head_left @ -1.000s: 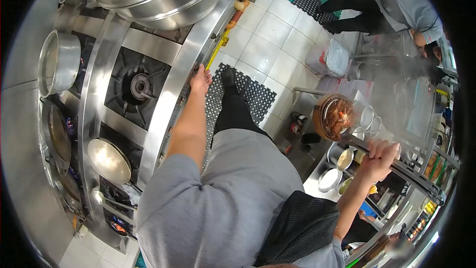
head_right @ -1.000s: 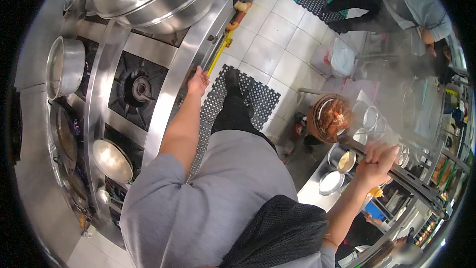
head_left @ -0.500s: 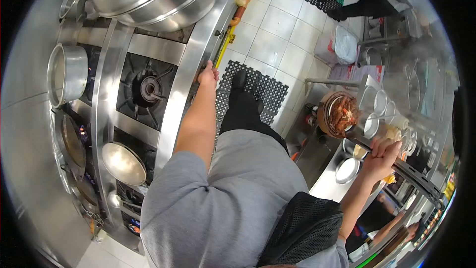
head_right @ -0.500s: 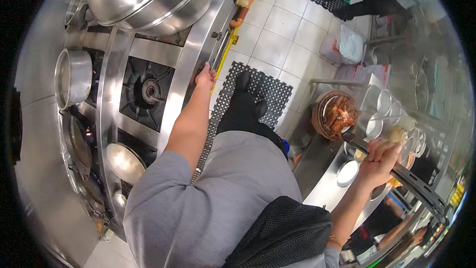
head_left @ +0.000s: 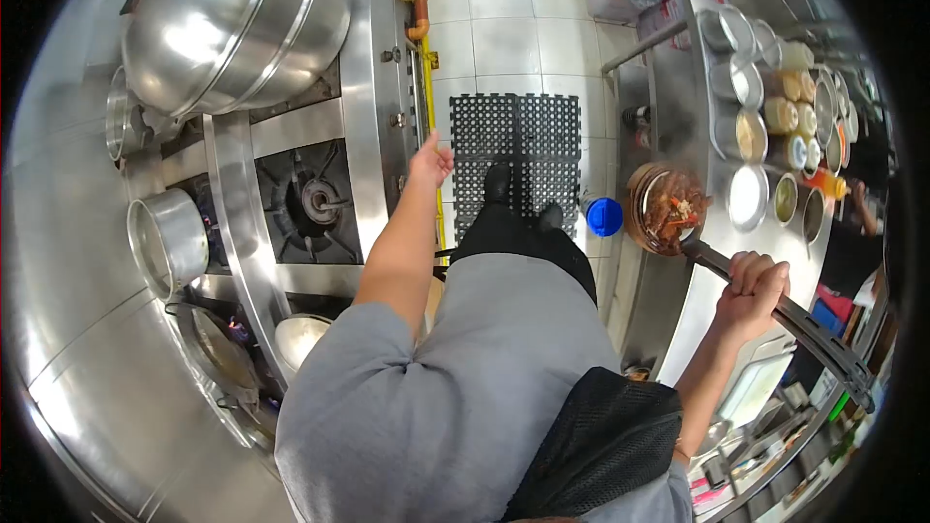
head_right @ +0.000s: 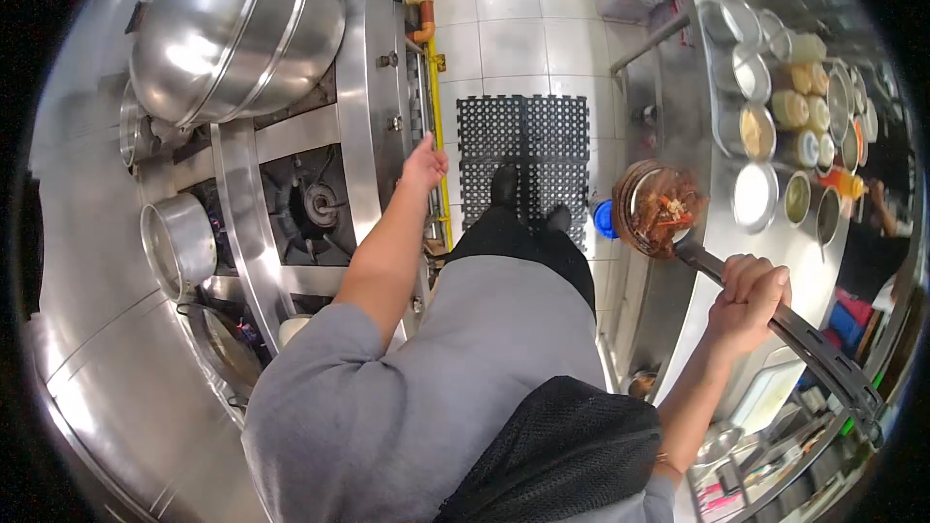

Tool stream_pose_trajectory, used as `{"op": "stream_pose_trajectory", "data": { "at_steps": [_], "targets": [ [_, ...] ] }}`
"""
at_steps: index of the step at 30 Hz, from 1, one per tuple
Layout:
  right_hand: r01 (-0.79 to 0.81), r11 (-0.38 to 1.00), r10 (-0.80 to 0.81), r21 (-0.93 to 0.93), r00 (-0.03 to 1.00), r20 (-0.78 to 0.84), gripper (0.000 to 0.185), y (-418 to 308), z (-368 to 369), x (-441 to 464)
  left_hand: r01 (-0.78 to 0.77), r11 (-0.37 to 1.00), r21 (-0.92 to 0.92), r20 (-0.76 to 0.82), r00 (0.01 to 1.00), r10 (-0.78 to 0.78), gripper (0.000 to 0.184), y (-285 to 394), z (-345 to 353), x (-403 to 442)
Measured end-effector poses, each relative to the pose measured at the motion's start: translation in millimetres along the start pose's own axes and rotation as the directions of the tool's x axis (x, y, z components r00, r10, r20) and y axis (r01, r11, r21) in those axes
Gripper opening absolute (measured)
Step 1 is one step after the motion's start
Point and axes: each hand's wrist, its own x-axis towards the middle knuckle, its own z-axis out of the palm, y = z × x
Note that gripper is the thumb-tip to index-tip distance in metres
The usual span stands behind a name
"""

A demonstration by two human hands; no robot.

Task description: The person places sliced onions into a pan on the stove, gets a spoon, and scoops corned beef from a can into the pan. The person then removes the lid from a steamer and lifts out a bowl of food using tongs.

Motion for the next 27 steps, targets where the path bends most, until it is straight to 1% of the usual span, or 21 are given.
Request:
{"op": "stream_pose_trajectory", "data": {
  "at_steps": [1,3,4,5,6,7,8,9,10,11,12,14,15,16,18,19,21,22,24,25,27],
  "targets": [
    [0.012,1.000,-0.012,0.015,1.000,-0.011,0.052,-1,-10,-13,-0.010,1.000,0.020,0.008,1.000,0.010,0.060,-11,-3,-15],
    [0.032,0.999,-0.031,0.043,0.999,-0.030,0.052,-4,-34,-38,0.025,0.971,0.238,-0.047,0.999,-0.014,0.043,-34,-13,-48],
    [0.030,0.998,-0.027,0.056,0.998,-0.048,0.051,-5,-46,-50,0.008,0.969,0.248,-0.039,0.999,0.002,0.043,-42,-19,-63],
    [0.027,0.997,-0.023,0.070,0.998,-0.065,0.050,-6,-60,-63,-0.029,0.881,0.473,-0.025,0.999,0.046,0.039,-51,-24,-78],
    [0.035,0.996,-0.030,0.081,0.997,-0.071,0.050,-7,-72,-75,-0.059,0.742,0.668,-0.007,0.996,0.085,0.035,-63,-31,-92],
    [0.027,0.995,-0.021,0.096,0.998,-0.062,0.049,-7,-85,-86,-0.135,0.612,0.779,0.014,0.980,0.198,0.032,-76,-36,-105],
    [0.020,0.994,-0.015,0.111,0.999,-0.051,0.048,-7,-99,-97,-0.148,0.607,0.781,0.023,0.978,0.209,0.032,-87,-41,-116],
    [0.008,0.991,-0.002,0.136,0.999,-0.043,0.047,-7,-113,-109,-0.195,0.409,0.891,0.087,0.960,0.268,0.034,-100,-50,-124],
    [0.013,0.984,-0.012,0.180,1.000,-0.007,0.046,-5,-128,-121,-0.222,0.189,0.957,0.156,0.938,0.308,0.036,-116,-61,-135],
    [-0.004,0.987,0.009,0.160,1.000,-0.029,0.045,-6,-141,-134,-0.244,0.221,0.944,0.172,0.938,0.302,0.039,-133,-68,-144],
    [-0.026,0.990,0.034,0.140,0.998,-0.054,0.044,-7,-154,-147,-0.243,0.213,0.947,0.171,0.937,0.305,0.039,-157,-76,-155],
    [-0.064,0.992,0.068,0.113,0.997,-0.040,0.043,-13,-177,-170,-0.246,0.419,0.874,0.138,0.952,0.273,0.042,-208,-88,-179],
    [-0.089,0.992,0.092,0.090,0.995,-0.026,0.045,-19,-190,-182,-0.215,0.356,0.909,0.122,0.956,0.265,0.041,-235,-83,-208],
    [-0.100,0.990,0.102,0.096,0.995,-0.014,0.047,-25,-200,-192,-0.235,0.303,0.924,0.198,0.969,0.147,0.042,-254,-89,-226],
    [-0.110,0.991,0.110,0.077,0.994,-0.004,0.049,-41,-219,-214,-0.282,-0.021,0.959,0.283,0.959,0.029,0.045,-294,-98,-256],
    [-0.117,0.989,0.120,0.088,0.992,-0.025,0.049,-46,-230,-225,-0.276,-0.045,0.960,0.278,0.960,0.024,0.045,-308,-103,-267],
    [-0.084,0.993,0.084,0.079,0.996,0.006,0.051,-55,-250,-239,-0.424,-0.316,0.849,0.419,0.904,-0.087,0.043,-322,-104,-282],
    [-0.084,0.993,0.086,0.087,0.996,-0.011,0.051,-60,-259,-247,-0.424,-0.333,0.842,0.418,0.904,-0.092,0.043,-324,-106,-288],
    [-0.049,0.994,0.051,0.098,0.999,-0.016,0.052,-69,-274,-264,-0.373,-0.196,0.907,0.372,0.927,-0.045,0.047,-322,-110,-295],
    [-0.048,0.994,0.051,0.102,0.998,-0.028,0.052,-73,-281,-274,-0.374,-0.208,0.904,0.373,0.927,-0.048,0.047,-320,-113,-298],
    [-0.030,0.993,0.040,0.111,0.995,-0.091,0.051,-83,-292,-289,-0.446,-0.357,0.821,0.476,0.879,-0.004,0.046,-313,-112,-301]
  ]
}}
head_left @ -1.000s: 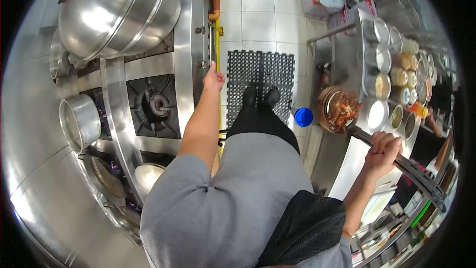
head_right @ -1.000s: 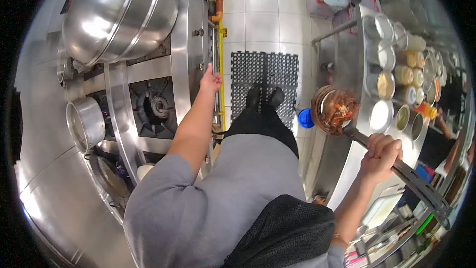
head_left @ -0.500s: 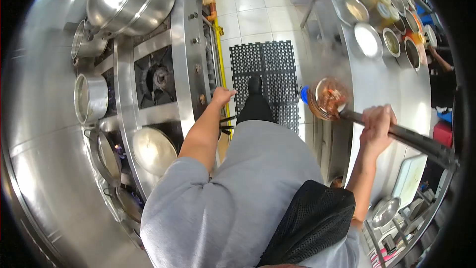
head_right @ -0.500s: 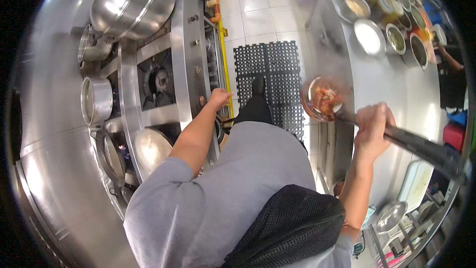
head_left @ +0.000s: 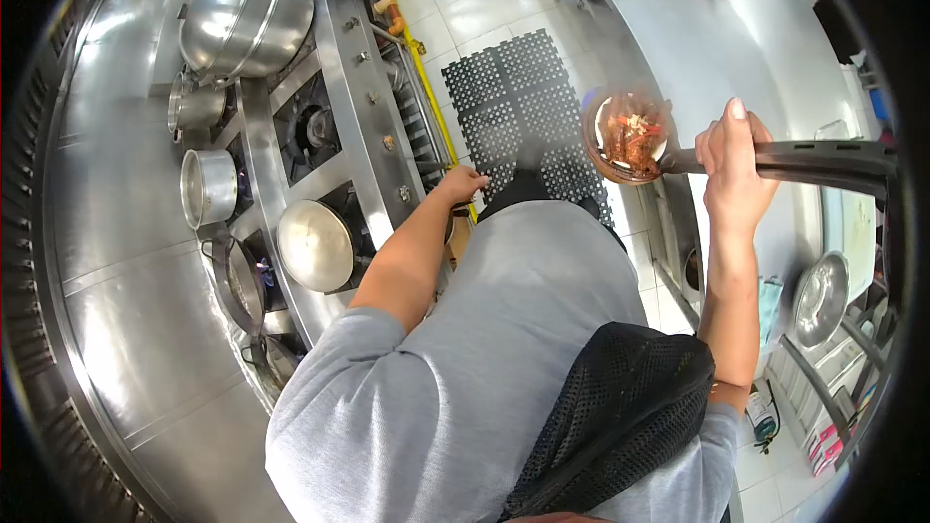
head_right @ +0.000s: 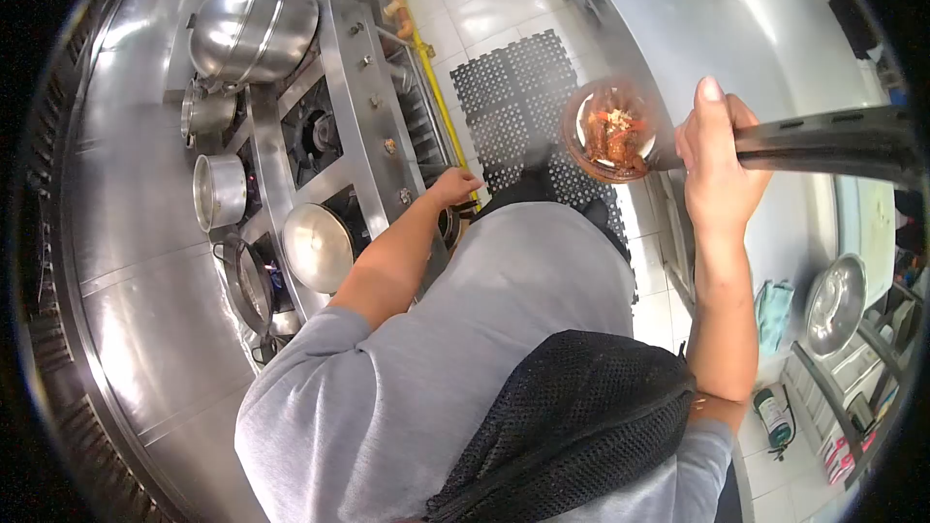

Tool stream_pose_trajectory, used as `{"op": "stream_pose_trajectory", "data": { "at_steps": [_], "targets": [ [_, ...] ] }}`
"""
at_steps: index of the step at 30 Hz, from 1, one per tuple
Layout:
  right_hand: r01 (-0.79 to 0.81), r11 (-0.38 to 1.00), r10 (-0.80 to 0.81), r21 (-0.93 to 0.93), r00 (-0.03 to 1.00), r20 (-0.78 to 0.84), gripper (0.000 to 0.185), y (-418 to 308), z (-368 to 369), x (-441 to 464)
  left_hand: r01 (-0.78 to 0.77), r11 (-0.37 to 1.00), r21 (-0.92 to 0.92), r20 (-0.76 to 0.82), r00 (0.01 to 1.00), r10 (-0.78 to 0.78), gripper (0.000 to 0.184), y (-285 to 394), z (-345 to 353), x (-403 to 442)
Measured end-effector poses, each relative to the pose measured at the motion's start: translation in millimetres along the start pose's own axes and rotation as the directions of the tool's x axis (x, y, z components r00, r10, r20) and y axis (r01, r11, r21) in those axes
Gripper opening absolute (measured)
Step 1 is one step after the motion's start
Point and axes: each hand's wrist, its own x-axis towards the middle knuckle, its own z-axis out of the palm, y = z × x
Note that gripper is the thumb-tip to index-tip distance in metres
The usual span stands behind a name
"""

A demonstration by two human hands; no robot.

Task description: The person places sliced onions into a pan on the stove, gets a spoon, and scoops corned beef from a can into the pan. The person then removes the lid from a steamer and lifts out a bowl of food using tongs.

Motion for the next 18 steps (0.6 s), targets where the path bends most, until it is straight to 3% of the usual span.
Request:
{"op": "stream_pose_trajectory", "data": {
  "at_steps": [1,3,6,8,10,11,12,13,14,16,18],
  "targets": [
    [0.010,1.000,-0.010,0.002,1.000,-0.009,0.051,-5,-6,-7,-0.051,0.996,0.079,-0.037,0.998,0.055,0.045,0,-4,1],
    [0.010,1.000,-0.010,0.018,1.000,-0.027,0.050,-13,-20,-22,-0.075,0.996,0.057,0.003,0.997,0.074,0.043,8,-8,1],
    [0.011,1.000,-0.010,0.006,0.995,-0.101,0.048,-26,-37,-48,0.118,0.992,0.047,0.055,0.991,-0.120,0.052,46,-6,-8],
    [0.011,0.999,-0.020,-0.049,0.982,-0.189,0.048,-38,-52,-68,-0.072,0.979,0.191,0.155,0.987,0.042,0.057,23,13,35],
    [0.033,0.998,-0.045,-0.056,0.972,-0.231,0.047,-40,-72,-90,-0.220,0.895,0.389,0.265,0.957,0.120,0.061,49,16,52],
    [0.046,0.998,-0.056,-0.045,0.966,-0.253,0.047,-43,-81,-102,-0.214,0.961,0.176,0.267,0.950,0.163,0.061,47,26,61],
    [0.052,0.998,-0.059,-0.030,0.948,-0.312,0.048,-47,-86,-115,-0.321,0.895,0.309,0.329,0.919,0.216,0.062,52,30,78],
    [0.007,0.985,-0.071,-0.175,0.929,-0.364,0.047,-52,-93,-130,-0.324,0.884,0.337,0.406,0.897,0.174,0.061,74,30,82],
    [0.022,0.980,-0.103,-0.197,0.906,-0.410,0.047,-56,-88,-140,-0.322,0.875,0.362,0.471,0.873,0.126,0.060,92,22,86],
    [0.046,0.969,-0.164,-0.242,0.855,-0.493,0.047,-64,-108,-172,-0.313,0.859,0.405,0.453,0.885,0.109,0.053,120,38,94],
    [0.062,0.974,-0.185,-0.217,0.771,-0.610,0.048,-80,-118,-207,-0.428,0.784,0.449,0.543,0.828,0.141,0.051,166,49,93]
  ]
}}
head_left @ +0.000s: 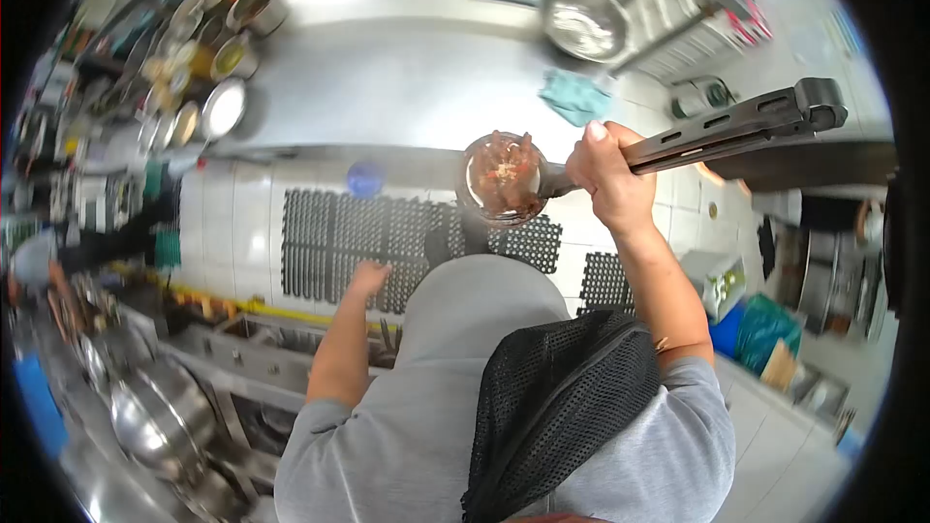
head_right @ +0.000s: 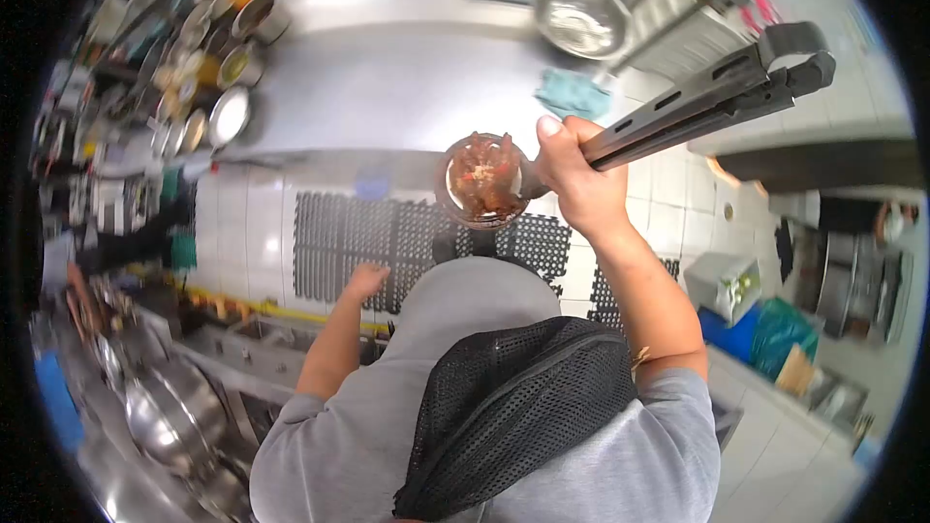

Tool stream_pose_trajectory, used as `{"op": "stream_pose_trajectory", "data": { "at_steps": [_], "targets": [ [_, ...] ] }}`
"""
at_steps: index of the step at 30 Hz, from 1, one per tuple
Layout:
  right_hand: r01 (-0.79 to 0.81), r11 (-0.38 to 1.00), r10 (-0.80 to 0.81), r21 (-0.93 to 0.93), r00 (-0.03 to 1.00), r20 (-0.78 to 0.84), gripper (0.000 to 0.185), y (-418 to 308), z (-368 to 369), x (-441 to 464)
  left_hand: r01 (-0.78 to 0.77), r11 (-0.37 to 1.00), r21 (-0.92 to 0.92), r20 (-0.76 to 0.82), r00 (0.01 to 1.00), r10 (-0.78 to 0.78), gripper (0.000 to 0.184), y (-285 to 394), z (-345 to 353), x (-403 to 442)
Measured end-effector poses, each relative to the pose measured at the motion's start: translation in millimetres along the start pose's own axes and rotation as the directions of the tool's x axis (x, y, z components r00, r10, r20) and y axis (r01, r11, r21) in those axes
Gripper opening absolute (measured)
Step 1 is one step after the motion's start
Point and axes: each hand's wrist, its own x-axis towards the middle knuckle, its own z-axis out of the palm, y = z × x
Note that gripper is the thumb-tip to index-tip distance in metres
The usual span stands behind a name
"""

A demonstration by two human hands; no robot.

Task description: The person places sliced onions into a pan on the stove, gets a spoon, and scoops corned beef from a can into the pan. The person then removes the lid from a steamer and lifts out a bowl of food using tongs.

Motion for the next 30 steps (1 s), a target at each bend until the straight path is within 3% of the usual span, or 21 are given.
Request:
{"op": "stream_pose_trajectory", "data": {
  "at_steps": [1,2,3,5,6,8,11,12,13,14,15,16,18,19,21,24,26,30],
  "targets": [
    [0.020,0.999,-0.023,-0.045,0.996,-0.084,0.049,-6,-15,-7,-0.030,0.997,0.075,0.048,0.998,0.027,0.049,20,-8,8],
    [0.012,0.998,-0.023,-0.068,0.985,-0.171,0.049,-10,-31,-14,0.024,0.998,-0.061,0.146,0.989,-0.015,0.051,36,-13,21],
    [-0.004,0.996,-0.020,-0.093,0.966,-0.257,0.049,-9,-34,-20,-0.008,1.000,-0.027,0.174,0.985,0.013,0.051,50,-25,31],
    [0.018,0.993,-0.061,-0.116,0.923,-0.381,0.049,-23,-83,-44,-0.050,0.960,-0.274,0.371,0.916,0.153,0.046,132,-40,23],
    [0.026,0.991,-0.081,-0.129,0.890,-0.448,0.049,-28,-109,-54,-0.076,0.968,-0.238,0.388,0.906,0.166,0.046,176,-42,25],
    [0.071,0.990,-0.127,-0.123,0.835,-0.536,0.049,-34,-157,-73,-0.301,0.928,-0.219,0.434,0.822,0.369,0.058,266,-41,26],
    [0.123,0.982,-0.187,-0.143,0.744,-0.642,0.049,-27,-196,-80,-0.706,0.707,0.047,0.207,0.699,0.684,0.059,391,-47,33],
    [0.132,0.980,-0.197,-0.148,0.720,-0.665,0.049,-27,-218,-84,-0.793,0.599,0.111,0.100,0.608,0.787,0.060,434,-37,33],
    [0.139,0.978,-0.207,-0.154,0.700,-0.684,0.048,-27,-238,-88,-0.807,0.580,0.113,0.118,0.590,0.798,0.060,472,-26,36],
    [0.146,0.976,-0.217,-0.160,0.673,-0.707,0.050,-28,-256,-90,-0.840,0.481,0.254,0.038,0.505,0.862,0.062,509,-13,38],
    [0.152,0.973,-0.229,-0.171,0.660,-0.716,0.050,-28,-277,-93,-0.838,0.380,0.392,-0.033,0.400,0.916,0.064,539,3,41],
    [0.149,0.972,-0.236,-0.183,0.652,-0.721,0.051,-27,-298,-96,-0.846,0.366,0.388,-0.022,0.388,0.921,0.064,557,22,56],
    [0.139,0.975,-0.223,-0.174,0.633,-0.742,0.054,-36,-344,-107,-0.704,0.305,0.641,-0.076,0.337,0.938,0.069,587,79,80],
    [0.138,0.975,-0.224,-0.176,0.616,-0.755,0.054,-40,-366,-109,-0.711,0.287,0.642,-0.057,0.329,0.943,0.069,598,104,85],
    [0.159,0.973,-0.232,-0.169,0.632,-0.739,0.054,-49,-407,-113,-0.462,0.456,0.760,-0.187,0.516,0.836,0.071,601,144,88],
    [0.151,0.963,-0.268,-0.223,0.611,-0.745,0.054,-64,-469,-113,-0.397,0.526,0.752,-0.309,0.493,0.813,0.070,603,171,96],
    [0.144,0.961,-0.274,-0.237,0.620,-0.735,0.052,-69,-503,-106,-0.439,0.518,0.734,-0.360,0.396,0.845,0.070,595,174,96],
    [0.095,0.966,-0.247,-0.240,0.611,-0.752,0.049,-73,-563,-63,-0.392,0.583,0.711,-0.410,0.443,0.797,0.067,608,179,88]
  ]
}}
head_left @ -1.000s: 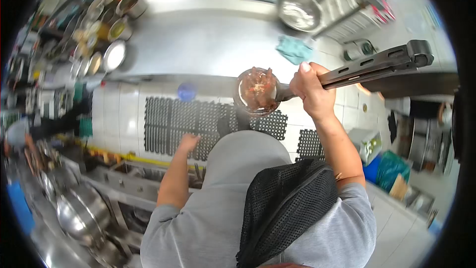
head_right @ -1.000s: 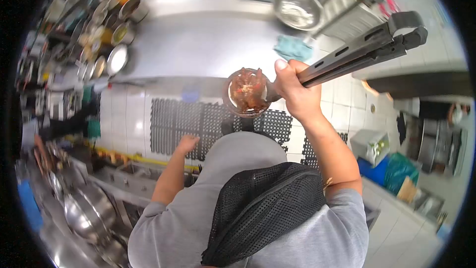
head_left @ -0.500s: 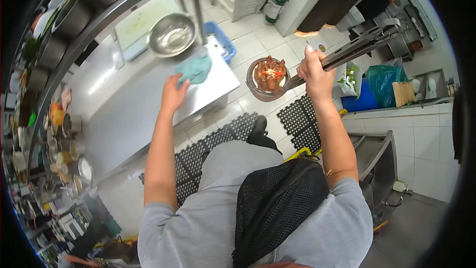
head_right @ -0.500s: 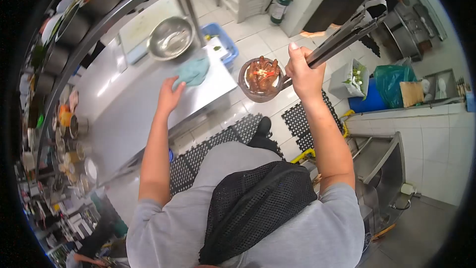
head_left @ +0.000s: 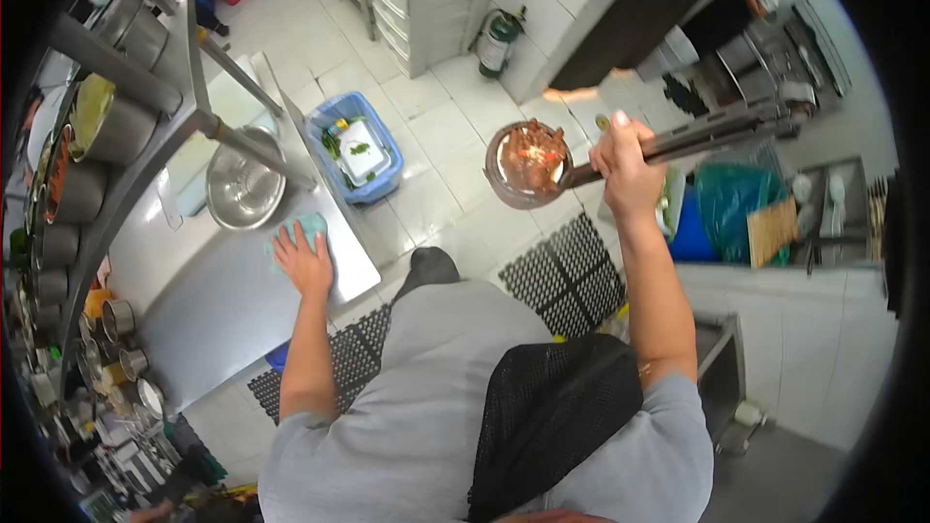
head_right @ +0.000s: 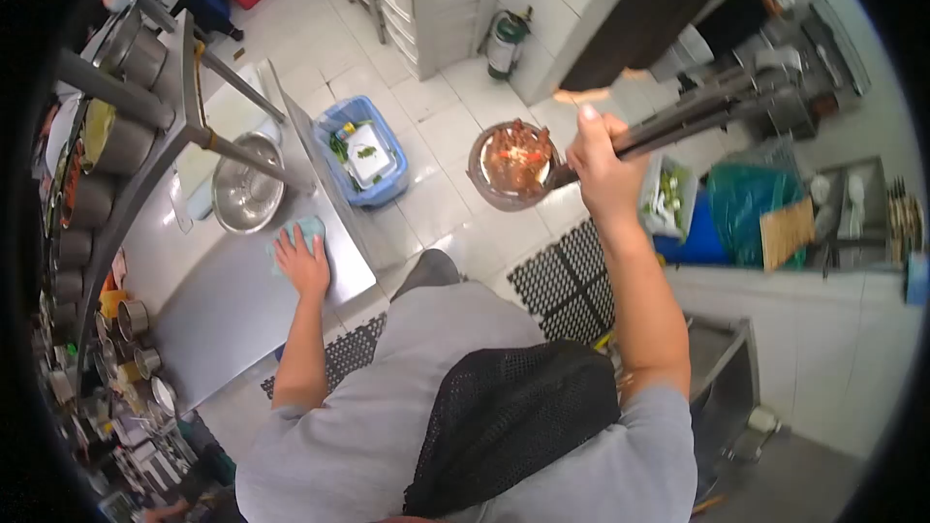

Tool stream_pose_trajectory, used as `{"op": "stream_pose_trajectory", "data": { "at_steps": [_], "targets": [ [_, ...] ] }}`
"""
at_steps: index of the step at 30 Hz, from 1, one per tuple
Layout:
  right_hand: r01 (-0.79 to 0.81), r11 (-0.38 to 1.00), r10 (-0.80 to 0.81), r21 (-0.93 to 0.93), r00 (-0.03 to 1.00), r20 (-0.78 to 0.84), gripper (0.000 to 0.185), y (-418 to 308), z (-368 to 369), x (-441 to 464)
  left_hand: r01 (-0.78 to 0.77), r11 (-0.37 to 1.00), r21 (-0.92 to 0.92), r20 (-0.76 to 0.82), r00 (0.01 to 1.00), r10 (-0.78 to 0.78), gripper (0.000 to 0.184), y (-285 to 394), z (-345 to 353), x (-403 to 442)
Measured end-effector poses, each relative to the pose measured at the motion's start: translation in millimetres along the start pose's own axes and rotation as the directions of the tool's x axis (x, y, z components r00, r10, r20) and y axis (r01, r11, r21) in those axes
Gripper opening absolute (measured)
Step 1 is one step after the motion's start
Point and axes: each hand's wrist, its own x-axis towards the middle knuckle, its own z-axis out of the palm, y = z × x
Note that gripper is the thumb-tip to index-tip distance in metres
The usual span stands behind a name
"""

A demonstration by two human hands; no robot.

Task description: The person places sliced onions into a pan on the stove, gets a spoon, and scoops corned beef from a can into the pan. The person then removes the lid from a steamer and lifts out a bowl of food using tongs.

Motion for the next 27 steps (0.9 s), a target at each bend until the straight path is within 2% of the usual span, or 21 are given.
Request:
{"op": "stream_pose_trajectory", "data": {
  "at_steps": [1,6,9,11,12,14,18,21,23,25,27],
  "targets": [
    [0.024,0.998,-0.025,0.066,1.000,0.010,0.051,8,1,20,0.006,1.000,0.021,-0.009,1.000,-0.006,0.067,4,-1,-2],
    [0.020,0.994,-0.024,0.104,0.999,0.045,0.051,44,58,126,0.022,0.999,0.026,-0.057,0.998,-0.021,0.067,1,-6,6],
    [0.048,0.990,-0.061,0.131,0.993,0.102,0.051,74,102,203,0.048,0.999,0.026,-0.006,0.999,-0.047,0.070,-4,-7,26],
    [-0.012,0.984,-0.012,0.175,0.991,0.137,0.052,89,129,257,0.157,0.987,0.036,0.081,0.984,-0.160,0.072,3,-7,33],
    [-0.004,0.987,-0.019,0.161,0.989,0.144,0.053,91,145,282,0.175,0.984,0.044,0.081,0.981,-0.178,0.072,5,-10,34],
    [-0.005,0.985,-0.026,0.171,0.983,0.183,0.052,102,174,334,0.276,0.958,0.072,0.188,0.940,-0.285,0.070,12,-11,51],
    [-0.053,0.974,-0.001,0.222,0.972,0.236,0.052,121,235,423,0.310,0.944,0.110,0.123,0.939,-0.323,0.066,19,-11,58],
    [-0.089,0.953,0.005,0.290,0.960,0.278,0.051,147,290,504,0.448,0.891,0.081,0.172,0.874,-0.455,0.061,29,-7,67],
    [-0.063,0.960,-0.010,0.274,0.966,0.259,0.051,168,331,548,0.584,0.811,0.031,0.299,0.769,-0.565,0.061,24,-2,68],
    [-0.091,0.954,0.004,0.286,0.957,0.290,0.051,191,374,601,0.603,0.797,0.045,0.284,0.757,-0.588,0.061,25,4,70],
    [-0.049,0.963,-0.018,0.264,0.968,0.248,0.048,227,426,662,0.622,0.781,0.058,0.275,0.742,-0.612,0.061,36,12,90]
  ]
}}
